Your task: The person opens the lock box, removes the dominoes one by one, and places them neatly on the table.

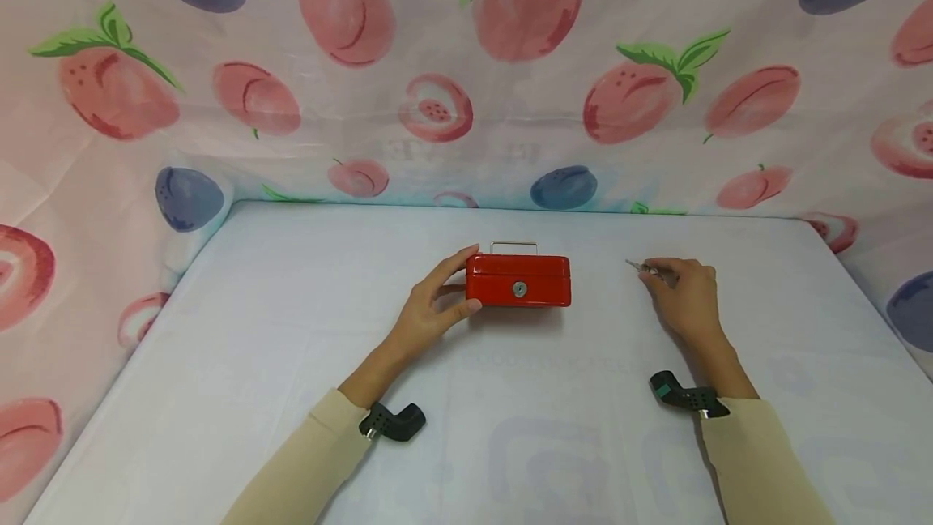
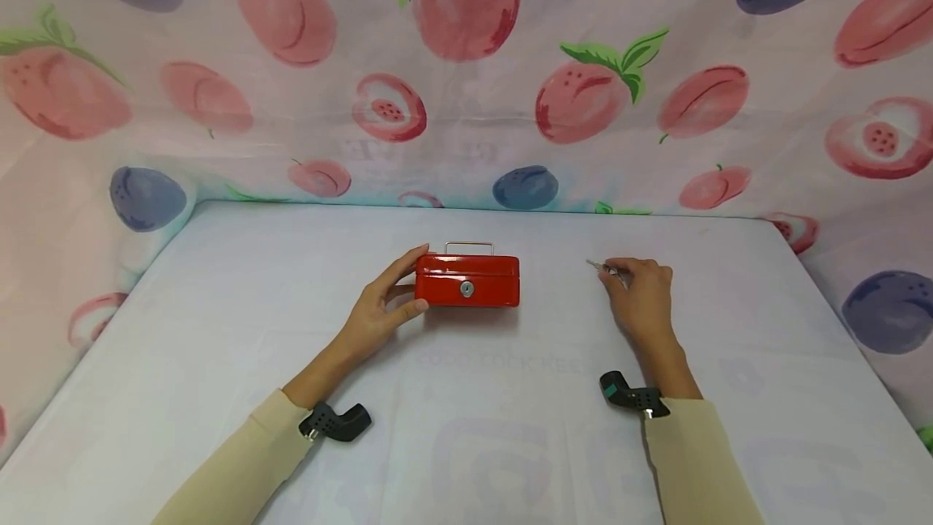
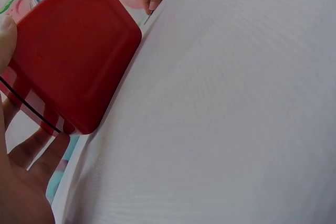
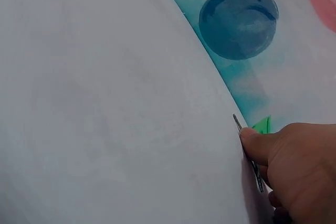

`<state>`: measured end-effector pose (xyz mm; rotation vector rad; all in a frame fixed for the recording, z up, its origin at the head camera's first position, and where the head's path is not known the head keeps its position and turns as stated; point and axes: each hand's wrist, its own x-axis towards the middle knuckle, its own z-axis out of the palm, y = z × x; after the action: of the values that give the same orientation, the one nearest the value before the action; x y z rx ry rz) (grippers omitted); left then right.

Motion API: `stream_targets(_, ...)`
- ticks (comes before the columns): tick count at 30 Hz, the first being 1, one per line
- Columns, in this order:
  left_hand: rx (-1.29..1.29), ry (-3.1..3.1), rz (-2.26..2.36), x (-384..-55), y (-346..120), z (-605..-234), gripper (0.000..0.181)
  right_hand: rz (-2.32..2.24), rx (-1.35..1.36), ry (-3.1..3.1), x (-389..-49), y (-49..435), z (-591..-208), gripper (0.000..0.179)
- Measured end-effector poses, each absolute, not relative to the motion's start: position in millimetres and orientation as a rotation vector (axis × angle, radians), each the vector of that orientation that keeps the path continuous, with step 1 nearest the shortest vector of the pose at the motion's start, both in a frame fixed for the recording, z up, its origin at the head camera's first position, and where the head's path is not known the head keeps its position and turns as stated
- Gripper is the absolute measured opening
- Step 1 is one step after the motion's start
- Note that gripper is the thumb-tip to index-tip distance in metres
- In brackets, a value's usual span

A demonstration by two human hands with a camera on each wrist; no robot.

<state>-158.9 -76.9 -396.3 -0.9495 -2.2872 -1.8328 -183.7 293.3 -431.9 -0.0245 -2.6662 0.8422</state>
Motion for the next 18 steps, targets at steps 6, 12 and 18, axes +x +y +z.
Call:
stream_targets(6,-0.928,-2.285,-1.823,-172,-78,-422,0.067,0.84,-0.081,-2.707,-183,292,-431,0.026)
stream_targets(12,-0.936,-2.273,-1.816,-174,-79,-428,0.068,0.813,-0.039,-2.71,-185,292,-435,0.023)
stream_targets(18,-0.939,-2.267,-1.833,-164,-77,-408,0.068,0.775,0.0,-2.655,-186,293,-436,0.024)
